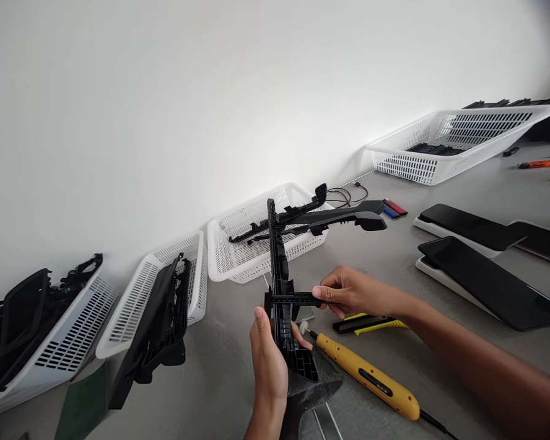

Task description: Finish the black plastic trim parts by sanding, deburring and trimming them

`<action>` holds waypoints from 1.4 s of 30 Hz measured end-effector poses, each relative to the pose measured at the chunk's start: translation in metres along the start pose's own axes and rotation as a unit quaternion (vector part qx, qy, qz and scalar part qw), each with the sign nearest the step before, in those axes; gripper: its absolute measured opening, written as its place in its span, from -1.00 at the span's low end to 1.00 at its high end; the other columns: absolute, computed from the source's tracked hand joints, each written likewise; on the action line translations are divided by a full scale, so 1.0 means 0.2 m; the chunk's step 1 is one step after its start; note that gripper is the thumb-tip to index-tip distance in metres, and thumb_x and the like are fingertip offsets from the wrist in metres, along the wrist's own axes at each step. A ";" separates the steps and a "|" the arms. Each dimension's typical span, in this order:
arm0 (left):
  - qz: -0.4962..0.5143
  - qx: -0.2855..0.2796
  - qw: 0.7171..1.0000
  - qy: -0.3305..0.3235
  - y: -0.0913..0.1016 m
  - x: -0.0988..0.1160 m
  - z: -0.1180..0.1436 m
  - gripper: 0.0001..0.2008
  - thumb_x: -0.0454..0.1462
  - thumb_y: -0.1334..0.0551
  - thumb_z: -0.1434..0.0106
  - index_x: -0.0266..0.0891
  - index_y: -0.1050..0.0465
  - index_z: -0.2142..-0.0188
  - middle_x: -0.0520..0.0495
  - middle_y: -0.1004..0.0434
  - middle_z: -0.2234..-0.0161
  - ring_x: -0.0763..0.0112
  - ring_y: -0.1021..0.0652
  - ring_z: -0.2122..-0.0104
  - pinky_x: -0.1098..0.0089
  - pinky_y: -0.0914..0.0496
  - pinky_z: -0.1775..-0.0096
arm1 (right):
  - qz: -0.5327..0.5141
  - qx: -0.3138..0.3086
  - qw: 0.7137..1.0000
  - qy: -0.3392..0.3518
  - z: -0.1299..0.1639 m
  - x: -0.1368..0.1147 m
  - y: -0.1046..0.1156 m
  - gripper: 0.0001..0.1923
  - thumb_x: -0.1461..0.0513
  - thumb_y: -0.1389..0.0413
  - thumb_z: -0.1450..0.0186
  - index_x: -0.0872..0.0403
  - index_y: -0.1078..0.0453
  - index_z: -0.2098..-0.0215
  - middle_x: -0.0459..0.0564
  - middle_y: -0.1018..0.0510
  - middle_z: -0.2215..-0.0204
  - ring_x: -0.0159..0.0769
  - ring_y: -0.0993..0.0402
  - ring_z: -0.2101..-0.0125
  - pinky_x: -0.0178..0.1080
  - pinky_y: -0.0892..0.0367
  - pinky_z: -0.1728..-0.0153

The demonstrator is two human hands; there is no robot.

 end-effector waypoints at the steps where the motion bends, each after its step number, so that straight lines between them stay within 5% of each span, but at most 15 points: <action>1: -0.001 0.004 1.000 0.008 0.00 -0.01 0.00 -0.18 0.44 0.01 -0.33 -0.20 -0.52 0.51 -0.20 -0.62 0.53 0.03 -0.70 0.40 0.16 -0.59 0.24 | -0.002 -0.003 1.000 -0.001 0.00 0.00 0.00 -0.27 -0.31 -0.15 -0.39 0.10 -0.32 0.58 -0.14 -0.33 0.68 -0.48 -0.07 0.64 -0.33 0.02 0.59; 6: 0.006 0.003 0.999 0.032 0.00 -0.06 0.00 -0.15 0.46 0.03 -0.32 -0.21 -0.52 0.52 -0.21 -0.62 0.53 0.04 -0.70 0.41 0.18 -0.59 0.26 | -0.010 -0.007 1.000 -0.007 -0.01 0.03 0.01 -0.30 -0.30 -0.17 -0.38 0.09 -0.32 0.56 -0.13 -0.36 0.68 -0.48 -0.06 0.65 -0.33 0.04 0.60; 13: 0.058 -0.005 0.998 0.020 -0.01 -0.07 0.00 -0.16 0.47 -0.07 -0.27 -0.27 -0.57 0.18 -0.16 -0.69 0.42 0.15 -0.68 0.48 0.26 -0.56 0.38 | -0.017 -0.010 1.000 -0.024 -0.01 0.06 0.01 -0.32 -0.30 -0.22 -0.34 0.12 -0.42 0.48 -0.13 -0.39 0.68 -0.48 -0.08 0.64 -0.35 0.03 0.60; 19: 0.051 -0.001 0.999 0.017 -0.01 -0.07 -0.01 -0.16 0.46 -0.05 -0.29 -0.28 -0.56 0.36 -0.23 -0.70 0.39 0.15 -0.68 0.50 0.24 -0.56 0.40 | -0.024 -0.015 0.999 -0.036 0.00 0.03 -0.01 -0.30 -0.33 -0.24 -0.29 0.15 -0.47 0.47 -0.10 -0.43 0.66 -0.48 -0.11 0.64 -0.34 0.02 0.60; 42: 0.078 0.059 0.995 0.002 0.04 -0.09 0.02 -0.31 0.35 -0.15 -0.36 -0.25 -0.55 0.27 -0.16 -0.71 0.37 0.17 -0.71 0.44 0.30 -0.57 0.37 | -0.034 -0.050 0.997 -0.058 0.02 0.02 -0.05 -0.30 -0.36 -0.23 -0.27 0.12 -0.45 0.42 -0.14 -0.41 0.65 -0.47 -0.09 0.62 -0.34 0.03 0.58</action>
Point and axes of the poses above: each hand's wrist, its own z-axis away from the middle knuckle, its own y-axis out of the back of the hand, x = y × z, the point moved 10 cm from there along -z, towards the middle knuckle
